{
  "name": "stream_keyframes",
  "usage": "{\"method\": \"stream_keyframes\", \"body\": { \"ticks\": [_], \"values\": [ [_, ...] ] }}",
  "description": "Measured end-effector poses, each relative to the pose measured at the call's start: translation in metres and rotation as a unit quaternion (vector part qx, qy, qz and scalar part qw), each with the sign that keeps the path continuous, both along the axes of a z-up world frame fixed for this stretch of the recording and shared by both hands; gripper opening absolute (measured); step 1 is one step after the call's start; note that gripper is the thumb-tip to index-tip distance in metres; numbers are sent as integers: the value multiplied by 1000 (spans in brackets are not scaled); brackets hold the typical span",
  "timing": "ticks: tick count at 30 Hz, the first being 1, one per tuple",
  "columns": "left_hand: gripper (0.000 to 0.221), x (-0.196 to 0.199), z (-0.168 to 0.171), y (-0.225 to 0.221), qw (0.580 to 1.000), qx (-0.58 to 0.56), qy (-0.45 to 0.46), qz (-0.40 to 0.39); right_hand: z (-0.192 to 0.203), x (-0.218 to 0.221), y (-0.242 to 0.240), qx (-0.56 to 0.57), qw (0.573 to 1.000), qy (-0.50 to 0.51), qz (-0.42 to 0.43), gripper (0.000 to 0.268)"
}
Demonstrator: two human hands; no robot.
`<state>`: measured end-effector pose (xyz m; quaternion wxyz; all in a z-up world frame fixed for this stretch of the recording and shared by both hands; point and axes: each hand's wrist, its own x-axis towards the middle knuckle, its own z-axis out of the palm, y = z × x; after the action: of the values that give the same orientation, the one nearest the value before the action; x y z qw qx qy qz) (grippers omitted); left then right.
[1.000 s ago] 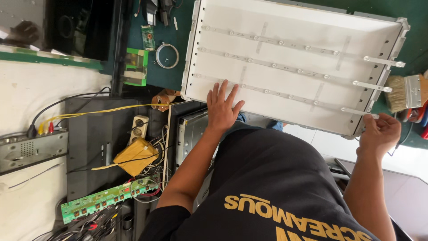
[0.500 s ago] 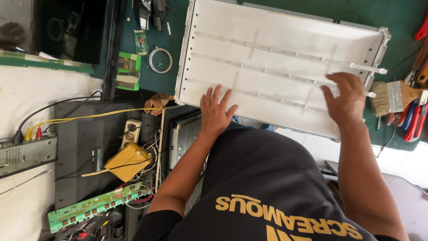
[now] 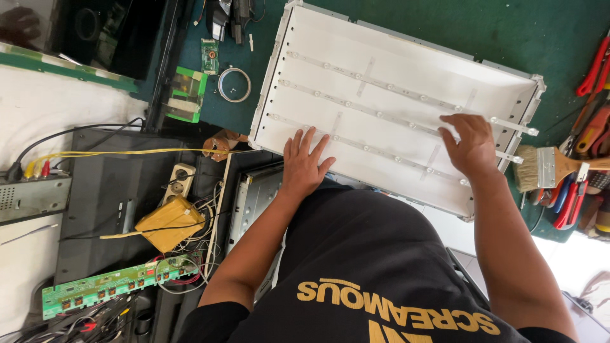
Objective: The person removes led strips from the back of a panel and then uses a probe or tool to work on the wiring of a single led strip.
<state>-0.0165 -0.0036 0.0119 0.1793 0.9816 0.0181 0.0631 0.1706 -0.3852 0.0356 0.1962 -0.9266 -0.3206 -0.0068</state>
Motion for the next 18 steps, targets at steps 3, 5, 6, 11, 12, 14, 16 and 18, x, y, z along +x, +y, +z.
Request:
{"method": "stream_keyframes", "body": {
  "ticks": [3,5,6,11,12,14,16,18],
  "values": [
    [58,-2,1,0,1000,0,15,-5,5,21,-1,36,994,-105,2,20],
    [57,0,3,0,1000,-5,20,-6,8,36,-1,-9,998,-55,1,33],
    [57,0,3,0,1000,-5,20,-6,7,40,1,-8,998,-56,1,33],
    [62,3,-1,-3,1000,4,-13,6,-1,52,10,-73,996,-57,-4,26],
    [62,4,-2,-3,1000,4,-12,6,-3,53,10,-73,996,-56,-3,26],
    [62,4,-3,-3,1000,5,-15,8,-6,54,10,-43,998,-52,-2,24],
    [62,3,-5,-4,1000,5,-16,10,-5,54,7,-26,999,-41,-2,24],
    [62,3,-6,-4,1000,6,-19,12,-4,56,5,-8,999,-31,-3,24]
  ]
}}
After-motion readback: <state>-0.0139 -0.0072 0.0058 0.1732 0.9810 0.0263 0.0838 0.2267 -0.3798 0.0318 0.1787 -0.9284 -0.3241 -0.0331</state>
